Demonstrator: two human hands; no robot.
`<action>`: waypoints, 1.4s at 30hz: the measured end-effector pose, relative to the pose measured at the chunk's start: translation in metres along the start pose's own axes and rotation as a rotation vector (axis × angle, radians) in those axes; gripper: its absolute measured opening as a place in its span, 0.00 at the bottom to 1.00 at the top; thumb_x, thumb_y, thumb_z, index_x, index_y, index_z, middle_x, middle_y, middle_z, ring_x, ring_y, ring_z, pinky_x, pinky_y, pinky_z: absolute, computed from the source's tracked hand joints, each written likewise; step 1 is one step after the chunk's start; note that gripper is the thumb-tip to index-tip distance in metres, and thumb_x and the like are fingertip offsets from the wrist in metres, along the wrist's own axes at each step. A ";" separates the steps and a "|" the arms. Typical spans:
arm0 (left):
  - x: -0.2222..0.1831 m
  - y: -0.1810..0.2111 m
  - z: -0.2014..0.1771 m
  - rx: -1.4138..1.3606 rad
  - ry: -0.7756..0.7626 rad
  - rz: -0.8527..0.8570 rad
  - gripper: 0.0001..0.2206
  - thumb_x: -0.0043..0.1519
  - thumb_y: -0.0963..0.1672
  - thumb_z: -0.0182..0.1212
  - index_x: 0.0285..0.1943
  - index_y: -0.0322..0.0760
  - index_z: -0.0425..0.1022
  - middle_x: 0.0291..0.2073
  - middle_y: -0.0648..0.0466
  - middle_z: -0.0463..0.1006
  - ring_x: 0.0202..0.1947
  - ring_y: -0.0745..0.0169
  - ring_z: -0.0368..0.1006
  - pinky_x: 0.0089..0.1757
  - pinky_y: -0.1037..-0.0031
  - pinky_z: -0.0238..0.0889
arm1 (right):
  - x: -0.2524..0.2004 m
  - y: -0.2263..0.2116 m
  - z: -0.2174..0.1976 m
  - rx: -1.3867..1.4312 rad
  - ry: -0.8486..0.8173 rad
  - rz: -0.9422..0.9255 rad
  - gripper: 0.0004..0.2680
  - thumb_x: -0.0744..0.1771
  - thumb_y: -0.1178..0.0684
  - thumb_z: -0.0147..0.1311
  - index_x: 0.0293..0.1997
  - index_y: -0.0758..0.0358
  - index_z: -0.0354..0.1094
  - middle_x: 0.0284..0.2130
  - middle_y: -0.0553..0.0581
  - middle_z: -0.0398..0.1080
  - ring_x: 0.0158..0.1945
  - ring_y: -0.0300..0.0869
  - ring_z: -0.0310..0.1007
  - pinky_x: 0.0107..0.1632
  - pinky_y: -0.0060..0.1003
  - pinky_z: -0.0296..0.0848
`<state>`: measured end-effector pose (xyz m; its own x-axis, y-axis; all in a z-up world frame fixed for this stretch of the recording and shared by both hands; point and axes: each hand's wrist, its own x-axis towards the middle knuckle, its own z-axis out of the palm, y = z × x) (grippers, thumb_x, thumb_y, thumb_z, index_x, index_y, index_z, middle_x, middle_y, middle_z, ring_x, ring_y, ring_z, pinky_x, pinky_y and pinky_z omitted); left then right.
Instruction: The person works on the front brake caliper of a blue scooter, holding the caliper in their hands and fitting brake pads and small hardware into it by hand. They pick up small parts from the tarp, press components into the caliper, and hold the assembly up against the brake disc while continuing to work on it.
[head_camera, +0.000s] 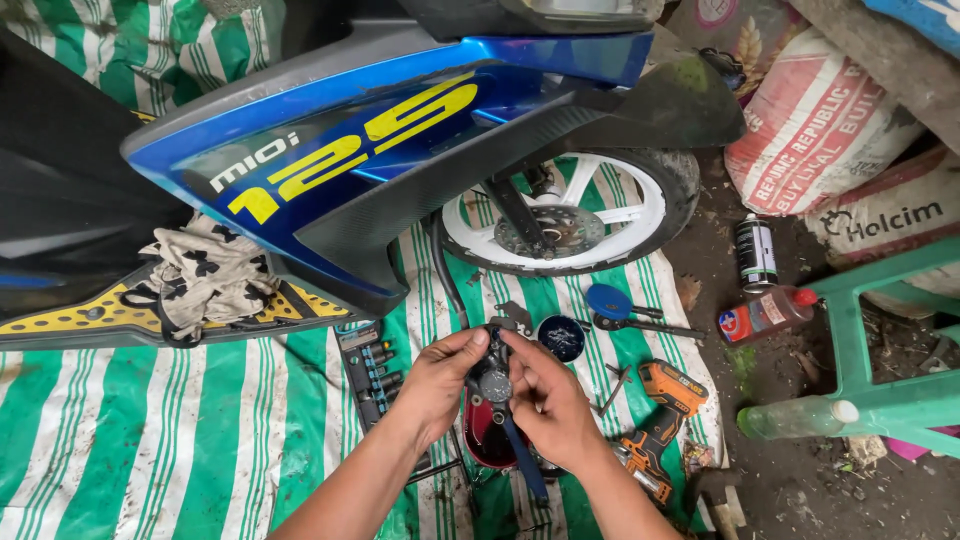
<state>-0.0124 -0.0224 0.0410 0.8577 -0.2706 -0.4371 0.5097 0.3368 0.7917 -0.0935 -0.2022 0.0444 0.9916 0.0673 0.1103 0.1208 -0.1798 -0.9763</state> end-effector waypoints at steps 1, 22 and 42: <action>0.000 -0.001 0.001 -0.002 0.001 0.000 0.19 0.58 0.49 0.76 0.54 0.35 0.91 0.49 0.47 0.92 0.55 0.54 0.82 0.65 0.58 0.67 | 0.000 -0.008 0.000 -0.001 -0.002 0.001 0.32 0.64 0.69 0.53 0.82 0.55 0.62 0.39 0.50 0.70 0.35 0.34 0.71 0.44 0.29 0.74; 0.008 -0.005 -0.005 -0.088 0.075 -0.068 0.18 0.56 0.46 0.78 0.53 0.32 0.89 0.50 0.45 0.90 0.57 0.50 0.79 0.64 0.58 0.64 | 0.015 -0.020 -0.011 -0.574 0.287 -0.180 0.14 0.68 0.44 0.66 0.60 0.48 0.79 0.36 0.46 0.67 0.26 0.37 0.65 0.35 0.37 0.71; 0.011 -0.004 -0.019 0.080 -0.043 -0.045 0.18 0.56 0.49 0.78 0.53 0.38 0.91 0.63 0.48 0.88 0.75 0.51 0.72 0.74 0.57 0.48 | 0.045 -0.019 -0.007 -0.400 0.152 -0.493 0.20 0.67 0.65 0.64 0.67 0.60 0.69 0.52 0.47 0.84 0.52 0.46 0.74 0.37 0.34 0.78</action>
<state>-0.0044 -0.0096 0.0248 0.8295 -0.3231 -0.4556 0.5392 0.2504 0.8041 -0.0508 -0.2025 0.0694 0.8076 0.1011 0.5810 0.5416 -0.5168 -0.6630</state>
